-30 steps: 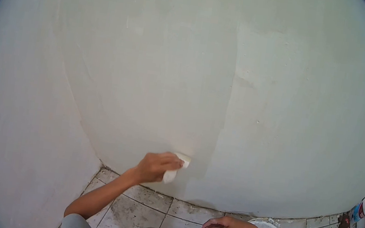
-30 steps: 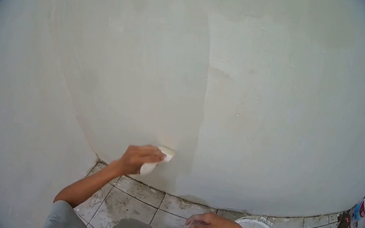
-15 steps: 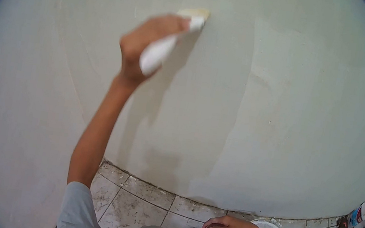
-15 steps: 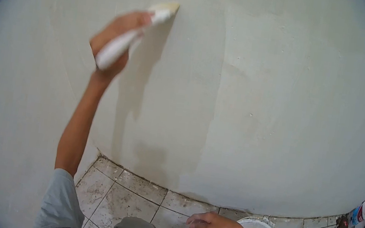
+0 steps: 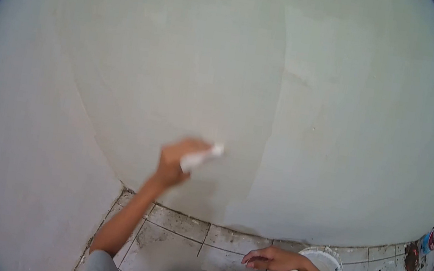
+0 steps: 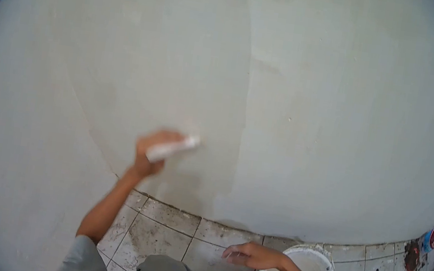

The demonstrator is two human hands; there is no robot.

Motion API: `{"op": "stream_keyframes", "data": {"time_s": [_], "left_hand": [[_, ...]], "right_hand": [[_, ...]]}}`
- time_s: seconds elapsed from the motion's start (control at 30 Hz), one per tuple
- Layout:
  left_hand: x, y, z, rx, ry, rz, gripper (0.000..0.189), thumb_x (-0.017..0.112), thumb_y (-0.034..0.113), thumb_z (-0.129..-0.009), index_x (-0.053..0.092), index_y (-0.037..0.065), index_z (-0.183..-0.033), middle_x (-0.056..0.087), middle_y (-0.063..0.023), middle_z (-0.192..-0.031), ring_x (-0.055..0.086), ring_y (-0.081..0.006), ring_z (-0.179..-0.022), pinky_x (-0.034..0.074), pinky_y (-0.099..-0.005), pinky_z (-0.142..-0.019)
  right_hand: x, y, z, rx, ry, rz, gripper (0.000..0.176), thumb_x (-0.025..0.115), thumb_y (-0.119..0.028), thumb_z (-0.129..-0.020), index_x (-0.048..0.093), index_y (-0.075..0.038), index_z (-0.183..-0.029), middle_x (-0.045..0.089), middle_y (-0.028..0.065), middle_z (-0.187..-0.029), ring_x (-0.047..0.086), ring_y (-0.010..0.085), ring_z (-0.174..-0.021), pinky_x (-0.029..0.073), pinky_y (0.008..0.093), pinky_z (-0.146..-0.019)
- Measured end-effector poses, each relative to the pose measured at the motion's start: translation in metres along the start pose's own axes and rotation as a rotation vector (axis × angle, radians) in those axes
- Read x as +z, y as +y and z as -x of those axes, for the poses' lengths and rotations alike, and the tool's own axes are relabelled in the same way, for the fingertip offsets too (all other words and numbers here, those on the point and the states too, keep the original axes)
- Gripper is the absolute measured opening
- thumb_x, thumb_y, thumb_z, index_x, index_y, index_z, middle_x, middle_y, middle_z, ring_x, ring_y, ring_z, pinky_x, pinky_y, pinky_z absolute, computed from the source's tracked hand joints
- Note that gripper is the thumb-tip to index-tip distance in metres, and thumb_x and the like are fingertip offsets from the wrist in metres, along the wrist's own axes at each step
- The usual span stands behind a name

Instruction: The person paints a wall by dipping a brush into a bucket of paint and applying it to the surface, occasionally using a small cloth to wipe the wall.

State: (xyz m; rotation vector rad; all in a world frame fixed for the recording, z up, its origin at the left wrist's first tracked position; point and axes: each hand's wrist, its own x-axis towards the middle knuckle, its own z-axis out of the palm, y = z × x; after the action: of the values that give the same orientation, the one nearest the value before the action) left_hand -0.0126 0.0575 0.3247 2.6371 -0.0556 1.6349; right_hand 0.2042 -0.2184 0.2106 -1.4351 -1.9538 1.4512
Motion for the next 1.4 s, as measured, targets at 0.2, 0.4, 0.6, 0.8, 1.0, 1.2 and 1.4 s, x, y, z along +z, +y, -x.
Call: {"op": "stream_keyframes", "data": {"time_s": [0.2,0.4,0.6,0.8,1.0,1.2,1.4], "left_hand": [[-0.041,0.010,-0.136,0.377,0.310,-0.063,0.025,0.057,-0.011,-0.074,0.068,-0.004,-0.095,0.070,-0.0163,-0.093,0.068,-0.0308,-0.085,0.057,-0.0360,-0.074],[0.031,0.016,-0.045,0.270,0.196,-0.197,0.031,0.071,0.003,-0.073,0.070,0.004,-0.103,0.070,-0.0156,-0.104,0.067,-0.0337,-0.098,0.056,-0.0405,-0.085],[0.111,0.056,0.165,-0.158,-0.116,0.083,0.025,0.068,0.002,-0.077,0.069,0.003,-0.102,0.069,-0.0132,-0.105,0.067,-0.0315,-0.098,0.056,-0.0391,-0.084],[0.093,0.030,0.098,-0.150,-0.010,0.189,0.020,0.067,0.008,-0.080,0.069,0.001,-0.099,0.070,-0.0160,-0.099,0.068,-0.0319,-0.093,0.055,-0.0408,-0.084],[0.034,0.046,-0.064,0.175,0.419,-0.025,0.025,0.067,-0.007,-0.073,0.068,-0.003,-0.097,0.069,-0.0182,-0.092,0.068,-0.0316,-0.088,0.056,-0.0370,-0.078],[0.087,0.034,0.033,0.069,0.080,-0.026,0.026,0.062,0.003,-0.083,0.068,0.004,-0.108,0.067,-0.0137,-0.114,0.061,-0.0297,-0.114,0.051,-0.0394,-0.094],[0.145,0.079,0.208,-0.291,-0.241,0.095,0.031,0.070,0.000,-0.071,0.068,0.002,-0.102,0.069,-0.0122,-0.103,0.067,-0.0290,-0.100,0.055,-0.0366,-0.086]], "right_hand": [[0.002,-0.006,0.004,0.012,0.024,-0.029,0.030,0.053,-0.029,-0.098,0.059,-0.008,-0.119,0.068,0.0128,-0.103,0.064,0.0220,-0.097,0.048,0.0331,-0.086],[0.011,-0.005,0.005,0.056,-0.016,-0.031,0.032,0.052,-0.029,-0.099,0.058,-0.008,-0.122,0.068,0.0105,-0.106,0.064,0.0194,-0.096,0.049,0.0310,-0.086],[0.018,-0.003,0.023,0.122,-0.016,-0.077,0.032,0.051,-0.028,-0.099,0.058,-0.008,-0.123,0.067,0.0106,-0.110,0.064,0.0199,-0.098,0.049,0.0311,-0.086],[0.023,0.005,0.024,0.046,0.017,-0.080,0.031,0.052,-0.027,-0.098,0.058,-0.007,-0.120,0.068,0.0118,-0.106,0.065,0.0217,-0.094,0.050,0.0326,-0.084],[0.018,0.003,0.018,0.021,0.013,-0.057,0.029,0.051,-0.026,-0.099,0.059,-0.008,-0.120,0.068,0.0123,-0.104,0.067,0.0217,-0.090,0.050,0.0321,-0.082],[0.021,0.004,0.019,0.002,0.053,-0.053,0.026,0.051,-0.022,-0.098,0.060,-0.007,-0.117,0.069,0.0137,-0.100,0.067,0.0236,-0.086,0.050,0.0340,-0.078],[0.031,0.009,0.019,0.044,0.095,-0.036,0.026,0.053,-0.023,-0.095,0.061,-0.005,-0.112,0.070,0.0147,-0.098,0.067,0.0285,-0.087,0.051,0.0377,-0.079]]}}
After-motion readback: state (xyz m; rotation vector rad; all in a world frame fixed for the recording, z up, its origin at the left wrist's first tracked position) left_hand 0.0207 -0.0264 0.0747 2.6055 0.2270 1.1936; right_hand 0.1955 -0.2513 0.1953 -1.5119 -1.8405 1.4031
